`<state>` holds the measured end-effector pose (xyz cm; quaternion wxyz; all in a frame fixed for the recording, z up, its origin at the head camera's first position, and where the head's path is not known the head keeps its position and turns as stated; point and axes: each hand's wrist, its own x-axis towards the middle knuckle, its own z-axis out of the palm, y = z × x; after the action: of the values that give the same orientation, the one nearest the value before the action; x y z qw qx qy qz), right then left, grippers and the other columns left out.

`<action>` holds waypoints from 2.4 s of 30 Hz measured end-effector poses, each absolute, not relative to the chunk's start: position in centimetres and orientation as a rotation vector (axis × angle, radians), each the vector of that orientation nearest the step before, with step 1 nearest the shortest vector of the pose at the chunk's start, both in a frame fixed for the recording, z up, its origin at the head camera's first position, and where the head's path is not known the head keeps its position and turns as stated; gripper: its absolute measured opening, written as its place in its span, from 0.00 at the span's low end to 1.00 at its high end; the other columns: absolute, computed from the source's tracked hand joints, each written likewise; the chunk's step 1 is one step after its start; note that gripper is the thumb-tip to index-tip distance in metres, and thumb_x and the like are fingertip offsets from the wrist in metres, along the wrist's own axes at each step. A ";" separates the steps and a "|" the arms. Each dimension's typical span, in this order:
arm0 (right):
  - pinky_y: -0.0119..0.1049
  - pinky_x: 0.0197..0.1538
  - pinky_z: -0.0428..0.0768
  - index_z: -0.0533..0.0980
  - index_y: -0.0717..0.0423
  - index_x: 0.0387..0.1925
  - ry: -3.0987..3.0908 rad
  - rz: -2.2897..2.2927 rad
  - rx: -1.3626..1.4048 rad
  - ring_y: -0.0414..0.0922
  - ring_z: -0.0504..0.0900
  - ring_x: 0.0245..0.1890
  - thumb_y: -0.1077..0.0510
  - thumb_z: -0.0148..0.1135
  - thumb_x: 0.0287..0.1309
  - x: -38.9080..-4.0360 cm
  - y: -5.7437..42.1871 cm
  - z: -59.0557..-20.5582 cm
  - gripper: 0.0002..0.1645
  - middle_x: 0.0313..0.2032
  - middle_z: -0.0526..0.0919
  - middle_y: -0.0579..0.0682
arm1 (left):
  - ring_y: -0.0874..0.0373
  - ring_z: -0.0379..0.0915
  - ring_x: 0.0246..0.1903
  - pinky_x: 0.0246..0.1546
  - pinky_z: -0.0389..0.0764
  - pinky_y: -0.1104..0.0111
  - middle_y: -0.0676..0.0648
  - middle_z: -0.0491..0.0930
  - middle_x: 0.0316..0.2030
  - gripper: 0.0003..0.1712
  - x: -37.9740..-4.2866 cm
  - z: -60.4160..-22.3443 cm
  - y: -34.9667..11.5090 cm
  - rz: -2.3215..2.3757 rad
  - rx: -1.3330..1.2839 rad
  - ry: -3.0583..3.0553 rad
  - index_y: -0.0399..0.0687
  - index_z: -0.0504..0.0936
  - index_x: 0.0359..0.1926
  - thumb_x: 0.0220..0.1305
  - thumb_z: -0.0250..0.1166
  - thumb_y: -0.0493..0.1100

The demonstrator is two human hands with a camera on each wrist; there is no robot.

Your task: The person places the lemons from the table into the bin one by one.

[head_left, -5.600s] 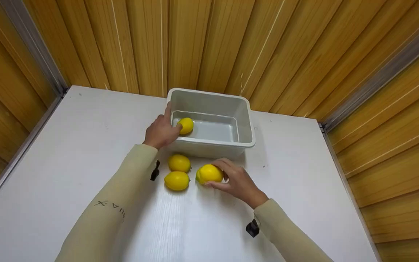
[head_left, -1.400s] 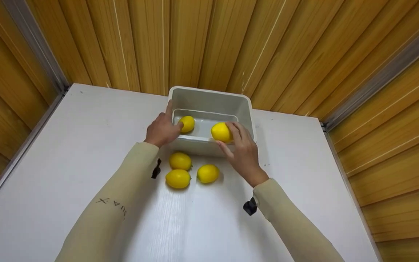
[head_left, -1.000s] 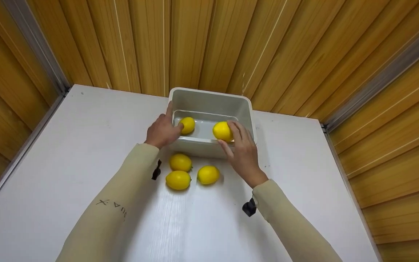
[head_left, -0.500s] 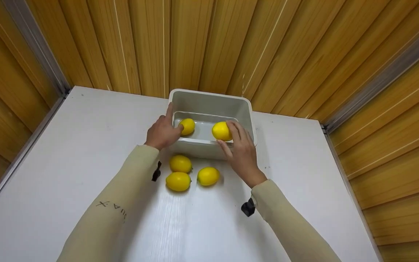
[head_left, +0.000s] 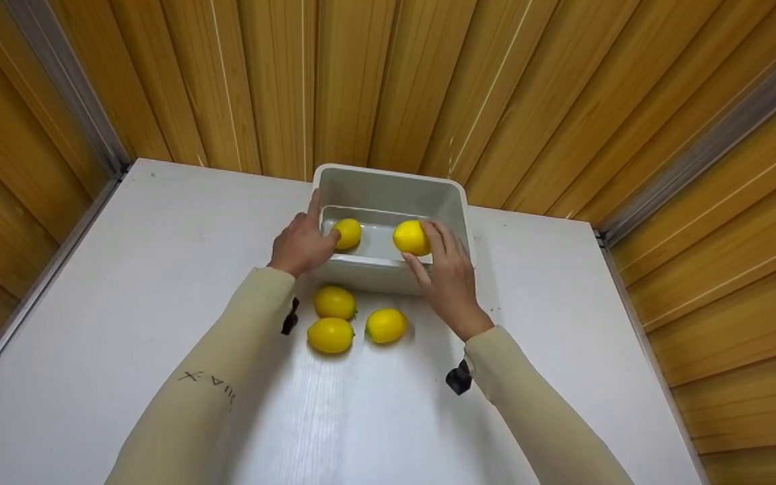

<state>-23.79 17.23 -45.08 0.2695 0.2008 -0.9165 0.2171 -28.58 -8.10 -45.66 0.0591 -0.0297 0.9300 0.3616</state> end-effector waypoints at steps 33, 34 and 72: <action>0.43 0.66 0.72 0.66 0.52 0.66 -2.489 0.619 0.511 0.48 0.74 0.59 0.44 0.61 0.62 -24.5 17.3 -45.3 0.34 0.63 0.70 0.51 | 0.46 0.69 0.55 0.66 0.67 0.48 0.39 0.67 0.63 0.51 -28.8 -45.7 -8.0 1.071 -0.072 2.837 0.66 0.32 0.77 0.64 0.55 0.59; 0.44 0.66 0.72 0.66 0.52 0.66 -2.485 0.624 0.513 0.48 0.74 0.59 0.44 0.60 0.62 -24.5 17.3 -45.3 0.34 0.63 0.70 0.51 | 0.46 0.69 0.55 0.66 0.67 0.48 0.39 0.67 0.63 0.51 -28.7 -45.7 -8.0 1.070 -0.069 2.838 0.66 0.32 0.77 0.64 0.55 0.59; 0.40 0.54 0.78 0.74 0.56 0.55 -2.347 0.680 0.648 0.46 0.76 0.49 0.54 0.59 0.63 -23.2 17.8 -45.6 0.20 0.54 0.77 0.51 | 0.44 0.70 0.56 0.65 0.67 0.48 0.38 0.67 0.63 0.51 -28.6 -45.4 -7.9 1.045 -0.091 2.840 0.65 0.32 0.77 0.63 0.55 0.58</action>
<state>-23.23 17.77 -45.56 0.3022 0.2445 -0.8849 0.2565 -28.62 -7.92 -45.40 0.0569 -0.0299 0.9365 0.3446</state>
